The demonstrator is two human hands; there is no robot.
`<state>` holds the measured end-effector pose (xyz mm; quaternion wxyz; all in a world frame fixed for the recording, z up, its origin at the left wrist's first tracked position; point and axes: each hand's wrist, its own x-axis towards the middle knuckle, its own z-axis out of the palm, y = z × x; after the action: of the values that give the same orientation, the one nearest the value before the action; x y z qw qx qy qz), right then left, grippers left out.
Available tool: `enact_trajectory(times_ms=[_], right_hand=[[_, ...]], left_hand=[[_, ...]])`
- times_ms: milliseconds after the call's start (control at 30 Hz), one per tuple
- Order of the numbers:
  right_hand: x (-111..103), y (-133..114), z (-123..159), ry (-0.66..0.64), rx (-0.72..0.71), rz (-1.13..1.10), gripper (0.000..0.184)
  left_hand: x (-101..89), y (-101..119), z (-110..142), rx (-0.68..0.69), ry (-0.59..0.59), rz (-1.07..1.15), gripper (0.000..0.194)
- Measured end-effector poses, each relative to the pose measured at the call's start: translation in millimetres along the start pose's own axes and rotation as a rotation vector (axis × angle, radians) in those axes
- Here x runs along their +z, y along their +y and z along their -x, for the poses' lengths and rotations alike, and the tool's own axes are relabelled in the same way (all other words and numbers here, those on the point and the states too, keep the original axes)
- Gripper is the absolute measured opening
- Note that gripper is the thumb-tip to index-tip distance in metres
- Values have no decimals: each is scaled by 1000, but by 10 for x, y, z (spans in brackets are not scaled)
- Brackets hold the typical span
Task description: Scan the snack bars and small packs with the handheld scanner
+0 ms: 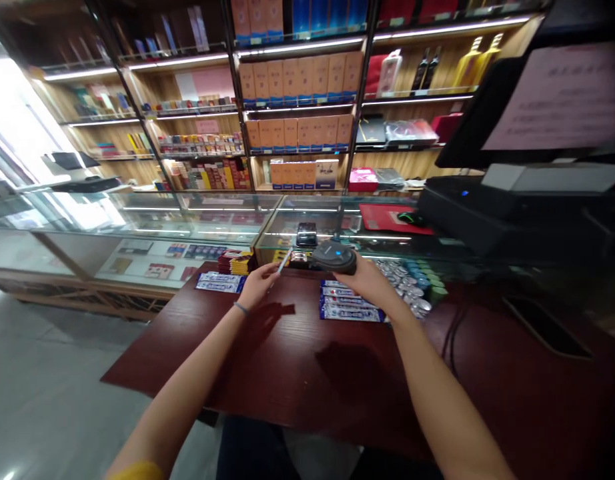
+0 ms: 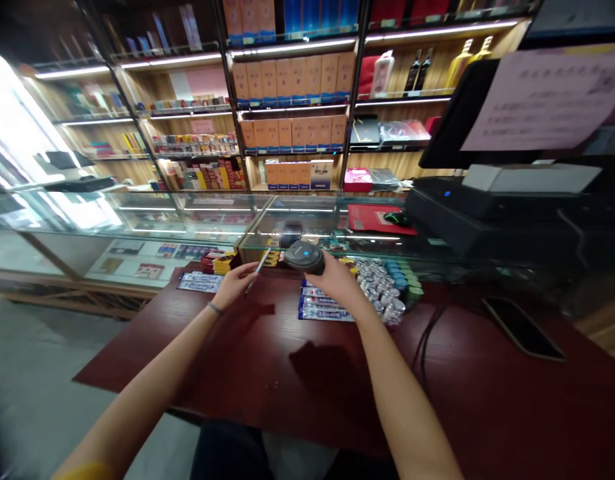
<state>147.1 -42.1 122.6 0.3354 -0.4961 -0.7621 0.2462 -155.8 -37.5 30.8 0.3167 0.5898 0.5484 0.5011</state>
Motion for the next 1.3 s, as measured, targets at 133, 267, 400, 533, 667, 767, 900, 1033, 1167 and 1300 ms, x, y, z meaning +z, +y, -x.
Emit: enact_trajectory(times_ms=[133,267,400,533,667,767,900,1033,1167,1300], right_hand=[[-364,78,66,19,44,-86,47],[-633,198,126,63,113,-177,42],[-825,343,170,141,121,-226,32],[-938,452,202,172,147,-285,25],[-982,470,227,194,127,-314,22],[-989,454,238,200,132,-307,22],[-980,453,234,193,142,-283,23],[-959,473,215,186,145,-255,24],[-916,410,203,191,138,-246,26],[-808,258,180,190,121,-252,24]], left_hand=[[485,78,-43,154,-86,-210,35],[938,147,-74,325,-174,-405,32],[1334,202,-118,439,-270,-522,34],[1638,219,-157,489,-327,-616,33],[1811,223,-174,524,-346,-666,33],[1871,220,-170,548,-364,-683,34],[1902,197,-159,583,-361,-678,37],[1906,165,-159,597,-350,-653,36],[1832,156,-161,607,-317,-612,33],[1534,165,-159,599,-220,-584,30]])
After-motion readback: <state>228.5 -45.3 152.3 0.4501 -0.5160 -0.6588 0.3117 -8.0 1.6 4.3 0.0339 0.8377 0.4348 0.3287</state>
